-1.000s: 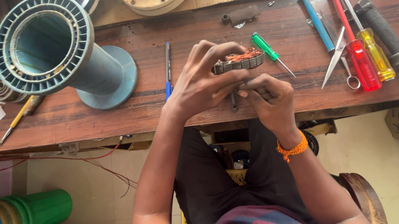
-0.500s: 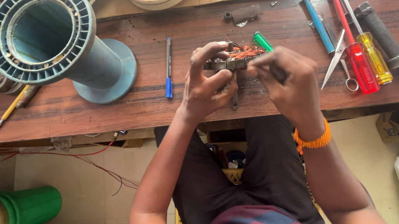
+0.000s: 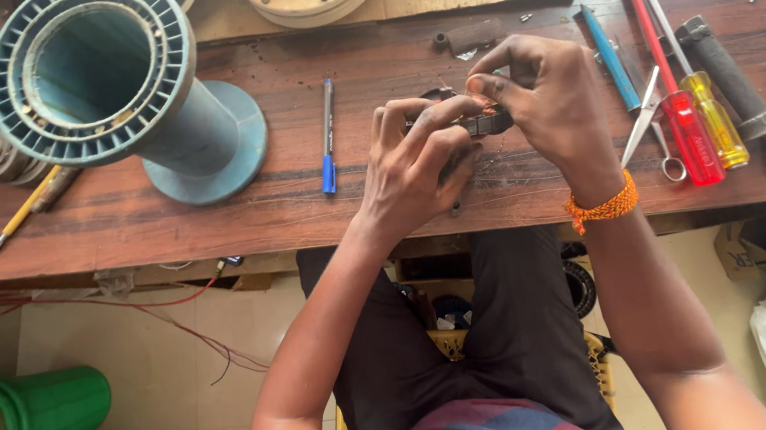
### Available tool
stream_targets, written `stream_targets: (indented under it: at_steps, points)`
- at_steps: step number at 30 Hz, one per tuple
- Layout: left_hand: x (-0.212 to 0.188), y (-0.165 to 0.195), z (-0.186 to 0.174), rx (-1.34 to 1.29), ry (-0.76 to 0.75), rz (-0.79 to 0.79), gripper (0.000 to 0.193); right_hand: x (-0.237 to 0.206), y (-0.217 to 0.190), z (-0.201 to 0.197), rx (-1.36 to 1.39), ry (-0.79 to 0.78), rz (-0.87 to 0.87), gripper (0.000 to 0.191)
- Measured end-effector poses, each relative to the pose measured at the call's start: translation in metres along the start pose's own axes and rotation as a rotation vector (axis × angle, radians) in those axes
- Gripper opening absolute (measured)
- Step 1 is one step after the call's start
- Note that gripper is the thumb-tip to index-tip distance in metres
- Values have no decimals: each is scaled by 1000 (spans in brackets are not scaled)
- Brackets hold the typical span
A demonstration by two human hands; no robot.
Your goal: The person sits at a workbench holding an electric motor armature and works copper winding wire around its slots by hand, pressing and tucking the wire coils into place while rotating the armature. They continue adjusting and seating the windings around the armature throughout the clip.
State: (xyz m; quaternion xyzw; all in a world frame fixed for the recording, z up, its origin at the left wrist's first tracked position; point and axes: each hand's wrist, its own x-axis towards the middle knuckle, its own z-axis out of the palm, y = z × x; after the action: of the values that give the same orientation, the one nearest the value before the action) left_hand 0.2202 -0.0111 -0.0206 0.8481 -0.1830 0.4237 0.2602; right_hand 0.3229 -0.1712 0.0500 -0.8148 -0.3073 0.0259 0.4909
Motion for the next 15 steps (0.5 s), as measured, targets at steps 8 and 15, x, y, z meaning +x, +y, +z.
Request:
stream_targets:
  at_steps: [8, 15]
  points:
    - [20, -4, -14, -159, -124, -66, 63, -35, 2, -23, 38, 19, 8, 10]
    - [43, -3, -28, -201, -306, -154, 52, -61, 2, -12, -91, 52, -144, 11]
